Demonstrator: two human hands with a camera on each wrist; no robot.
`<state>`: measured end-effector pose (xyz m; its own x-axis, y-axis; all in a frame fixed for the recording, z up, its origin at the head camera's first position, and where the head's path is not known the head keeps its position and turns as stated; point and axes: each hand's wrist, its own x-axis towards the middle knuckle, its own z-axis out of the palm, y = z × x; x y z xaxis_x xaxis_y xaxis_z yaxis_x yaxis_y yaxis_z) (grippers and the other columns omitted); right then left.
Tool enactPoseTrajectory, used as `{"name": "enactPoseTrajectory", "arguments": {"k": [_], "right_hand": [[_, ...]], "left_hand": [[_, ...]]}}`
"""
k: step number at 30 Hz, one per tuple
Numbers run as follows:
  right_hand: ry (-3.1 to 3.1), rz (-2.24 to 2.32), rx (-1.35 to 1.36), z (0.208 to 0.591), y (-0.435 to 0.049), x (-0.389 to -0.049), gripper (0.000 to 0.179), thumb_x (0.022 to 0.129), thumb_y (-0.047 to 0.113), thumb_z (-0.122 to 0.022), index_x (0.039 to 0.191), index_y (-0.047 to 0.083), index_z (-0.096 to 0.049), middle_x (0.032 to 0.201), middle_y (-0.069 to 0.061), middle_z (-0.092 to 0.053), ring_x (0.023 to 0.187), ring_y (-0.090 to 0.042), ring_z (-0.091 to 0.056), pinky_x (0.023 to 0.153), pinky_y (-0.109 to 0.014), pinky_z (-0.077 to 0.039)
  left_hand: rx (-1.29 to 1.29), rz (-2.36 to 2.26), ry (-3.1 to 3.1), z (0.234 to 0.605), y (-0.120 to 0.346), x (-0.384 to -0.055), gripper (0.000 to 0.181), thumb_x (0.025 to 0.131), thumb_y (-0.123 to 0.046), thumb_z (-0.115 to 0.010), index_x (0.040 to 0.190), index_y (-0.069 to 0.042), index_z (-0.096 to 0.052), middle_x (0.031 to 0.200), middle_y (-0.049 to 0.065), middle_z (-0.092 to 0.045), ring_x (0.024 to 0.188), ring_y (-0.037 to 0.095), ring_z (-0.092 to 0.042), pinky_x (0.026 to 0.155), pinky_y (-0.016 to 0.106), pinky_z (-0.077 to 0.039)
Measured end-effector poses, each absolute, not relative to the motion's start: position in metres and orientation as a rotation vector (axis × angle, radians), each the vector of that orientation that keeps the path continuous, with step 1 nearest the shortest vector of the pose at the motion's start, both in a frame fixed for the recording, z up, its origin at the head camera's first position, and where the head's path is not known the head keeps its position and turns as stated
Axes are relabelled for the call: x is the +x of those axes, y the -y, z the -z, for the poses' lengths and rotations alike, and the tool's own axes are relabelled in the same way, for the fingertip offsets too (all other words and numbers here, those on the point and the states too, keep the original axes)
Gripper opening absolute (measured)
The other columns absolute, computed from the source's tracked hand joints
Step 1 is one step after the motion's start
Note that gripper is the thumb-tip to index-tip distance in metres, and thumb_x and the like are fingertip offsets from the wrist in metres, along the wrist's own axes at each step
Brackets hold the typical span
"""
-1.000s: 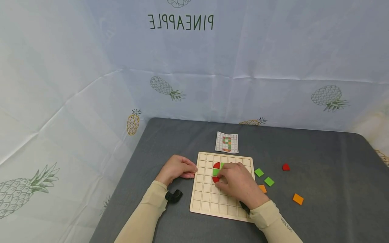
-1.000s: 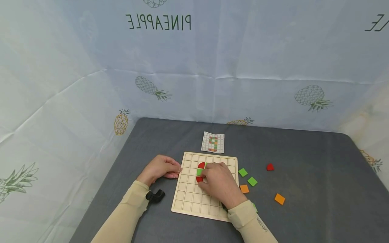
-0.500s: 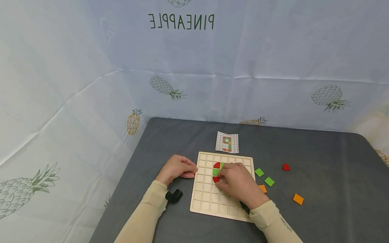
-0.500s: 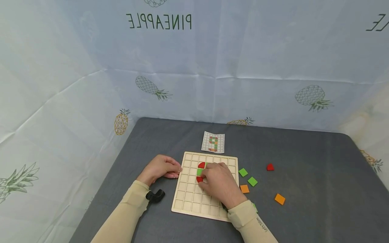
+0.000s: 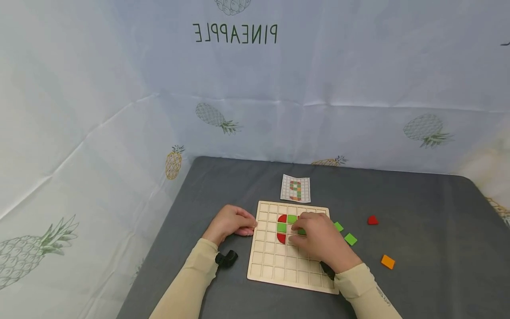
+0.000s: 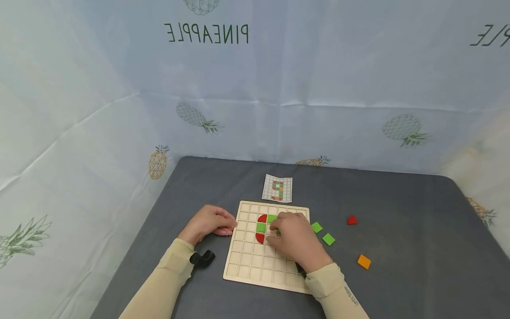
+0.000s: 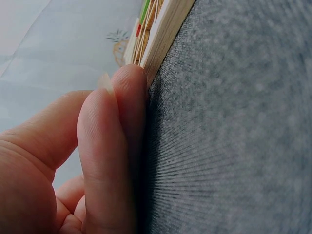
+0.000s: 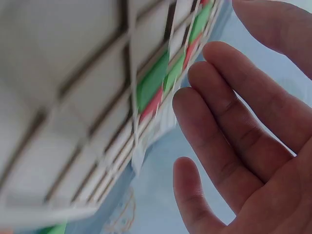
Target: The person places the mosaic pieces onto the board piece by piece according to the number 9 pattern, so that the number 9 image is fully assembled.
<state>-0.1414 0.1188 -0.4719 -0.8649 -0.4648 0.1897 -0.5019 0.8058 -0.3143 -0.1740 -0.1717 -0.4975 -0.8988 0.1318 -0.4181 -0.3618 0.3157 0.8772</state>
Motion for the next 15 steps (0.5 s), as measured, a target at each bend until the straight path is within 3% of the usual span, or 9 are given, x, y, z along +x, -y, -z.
{"name": "enactPoseTrajectory", "arguments": {"k": [15], "right_hand": [[3.014, -0.503, 0.424, 0.474, -0.240, -0.123, 0.025, 0.083, 0.030, -0.096, 0.099, 0.015, -0.085, 0.100, 0.002, -0.075, 0.084, -0.016, -0.071, 0.076, -0.043, -0.064]], "left_hand": [[-0.202, -1.562, -2.238, 0.501, 0.168, -0.174, 0.015, 0.091, -0.015, -0.087, 0.101, -0.005, -0.084, 0.087, 0.009, -0.082, 0.072, 0.012, -0.079, 0.070, 0.028, -0.068]]}}
